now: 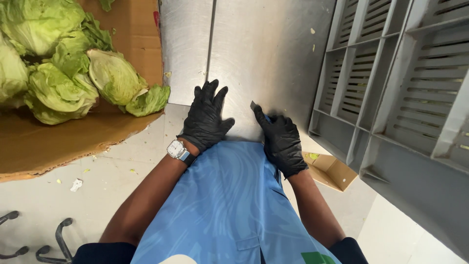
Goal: Cleaning and peeling heads of lettuce in a food processing area.
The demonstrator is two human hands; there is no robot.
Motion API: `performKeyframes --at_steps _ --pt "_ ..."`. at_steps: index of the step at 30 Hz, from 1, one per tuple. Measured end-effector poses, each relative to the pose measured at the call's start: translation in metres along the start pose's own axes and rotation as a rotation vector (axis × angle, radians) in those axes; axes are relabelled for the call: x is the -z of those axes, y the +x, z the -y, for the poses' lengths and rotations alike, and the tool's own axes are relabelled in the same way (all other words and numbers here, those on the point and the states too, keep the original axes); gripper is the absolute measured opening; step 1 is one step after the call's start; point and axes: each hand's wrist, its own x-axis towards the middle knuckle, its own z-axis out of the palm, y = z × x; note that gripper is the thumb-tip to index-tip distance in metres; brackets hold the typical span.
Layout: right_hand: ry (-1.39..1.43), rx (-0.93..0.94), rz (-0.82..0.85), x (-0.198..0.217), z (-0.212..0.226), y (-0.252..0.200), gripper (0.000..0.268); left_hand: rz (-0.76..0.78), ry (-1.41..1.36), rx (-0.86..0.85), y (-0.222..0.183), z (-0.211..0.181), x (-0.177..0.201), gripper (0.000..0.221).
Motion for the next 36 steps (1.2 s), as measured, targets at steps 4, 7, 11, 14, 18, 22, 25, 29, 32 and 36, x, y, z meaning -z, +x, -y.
performKeyframes --at_steps 4,7,11,14,18,22,25,29,32,36 --pt "-0.06 0.032 -0.034 -0.019 -0.012 -0.002 0.087 0.021 0.012 0.007 0.001 -0.001 0.001 0.089" --pt "-0.053 0.021 -0.015 -0.024 -0.014 -0.002 0.087 0.0 0.012 -0.004 0.0 0.0 0.0 0.088" --pt "-0.081 0.027 0.03 -0.014 -0.009 -0.005 0.091 0.0 0.029 -0.012 0.001 0.001 -0.002 0.089" --pt "-0.118 0.002 0.12 -0.003 -0.003 -0.003 0.094 0.004 0.009 0.004 0.0 -0.001 0.001 0.088" --pt "-0.096 -0.006 0.095 -0.009 -0.006 -0.005 0.091 -0.019 0.014 -0.02 -0.001 0.002 -0.002 0.089" --pt "-0.044 -0.016 0.056 -0.005 -0.003 -0.01 0.09 -0.021 -0.002 -0.011 -0.002 0.001 -0.002 0.088" --pt "0.0 -0.03 0.021 -0.006 -0.007 -0.015 0.087 -0.025 0.009 -0.01 -0.002 0.001 -0.002 0.086" --pt "0.885 -0.051 -0.03 -0.022 -0.026 -0.02 0.065 -0.126 -0.045 -0.026 -0.002 -0.009 0.01 0.076" --pt "1.271 -0.18 0.151 -0.019 -0.03 -0.017 0.06 -0.186 -0.22 -0.009 -0.004 -0.017 0.02 0.066" --pt "1.49 -0.204 0.273 -0.002 -0.023 -0.012 0.064 -0.283 -0.491 -0.102 -0.009 -0.024 0.024 0.059"
